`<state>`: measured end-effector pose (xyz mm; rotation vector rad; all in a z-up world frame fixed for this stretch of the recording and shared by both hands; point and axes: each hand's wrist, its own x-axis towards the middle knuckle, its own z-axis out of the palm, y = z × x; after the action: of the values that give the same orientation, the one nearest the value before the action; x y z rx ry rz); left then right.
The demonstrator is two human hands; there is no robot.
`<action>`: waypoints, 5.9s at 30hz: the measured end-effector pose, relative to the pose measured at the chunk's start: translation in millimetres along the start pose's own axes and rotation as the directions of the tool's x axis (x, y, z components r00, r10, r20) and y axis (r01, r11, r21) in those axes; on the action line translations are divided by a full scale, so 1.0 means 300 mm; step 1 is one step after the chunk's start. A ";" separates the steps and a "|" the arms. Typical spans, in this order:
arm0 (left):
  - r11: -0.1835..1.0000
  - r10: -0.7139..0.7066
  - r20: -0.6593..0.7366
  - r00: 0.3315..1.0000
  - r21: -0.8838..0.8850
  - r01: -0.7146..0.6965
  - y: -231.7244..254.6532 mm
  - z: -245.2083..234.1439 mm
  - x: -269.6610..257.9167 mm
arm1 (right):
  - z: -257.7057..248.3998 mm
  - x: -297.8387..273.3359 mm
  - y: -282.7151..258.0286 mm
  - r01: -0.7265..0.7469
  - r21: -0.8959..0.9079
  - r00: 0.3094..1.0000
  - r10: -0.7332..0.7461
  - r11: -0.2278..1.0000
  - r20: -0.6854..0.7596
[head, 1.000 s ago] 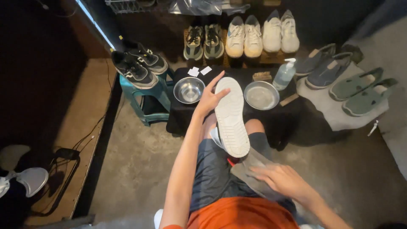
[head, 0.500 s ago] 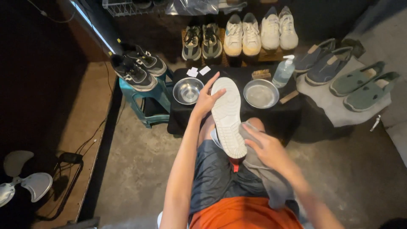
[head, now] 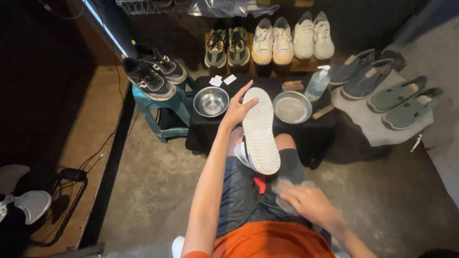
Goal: The person scrubs the sole of a white sneaker with a brush, then wipes the sole and upper with a cloth. The person holds the shoe, rotates it to access different areas, and uses a brush and cloth to clean the surfaces.
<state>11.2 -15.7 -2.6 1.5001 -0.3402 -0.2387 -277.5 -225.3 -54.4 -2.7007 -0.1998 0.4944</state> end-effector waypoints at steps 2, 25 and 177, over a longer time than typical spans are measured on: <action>0.998 0.027 -0.011 1.000 0.059 -0.026 -0.025 -0.021 0.006 | -0.045 -0.031 -0.011 -0.004 0.133 0.997 0.014 0.991 -0.077; 0.988 0.024 -0.117 0.993 0.156 -0.005 0.024 -0.036 -0.042 | -0.028 0.028 -0.147 0.109 -0.190 0.994 -0.105 0.976 0.035; 0.120 0.246 0.710 0.660 0.654 -0.747 0.039 0.221 -0.324 | -0.026 0.519 0.185 0.303 0.952 0.827 0.506 -0.037 -0.243</action>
<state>-103.9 -41.5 4.6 2.3498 -1.6375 0.3113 -126.4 -246.8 -118.1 -1.1240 0.4536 -0.2003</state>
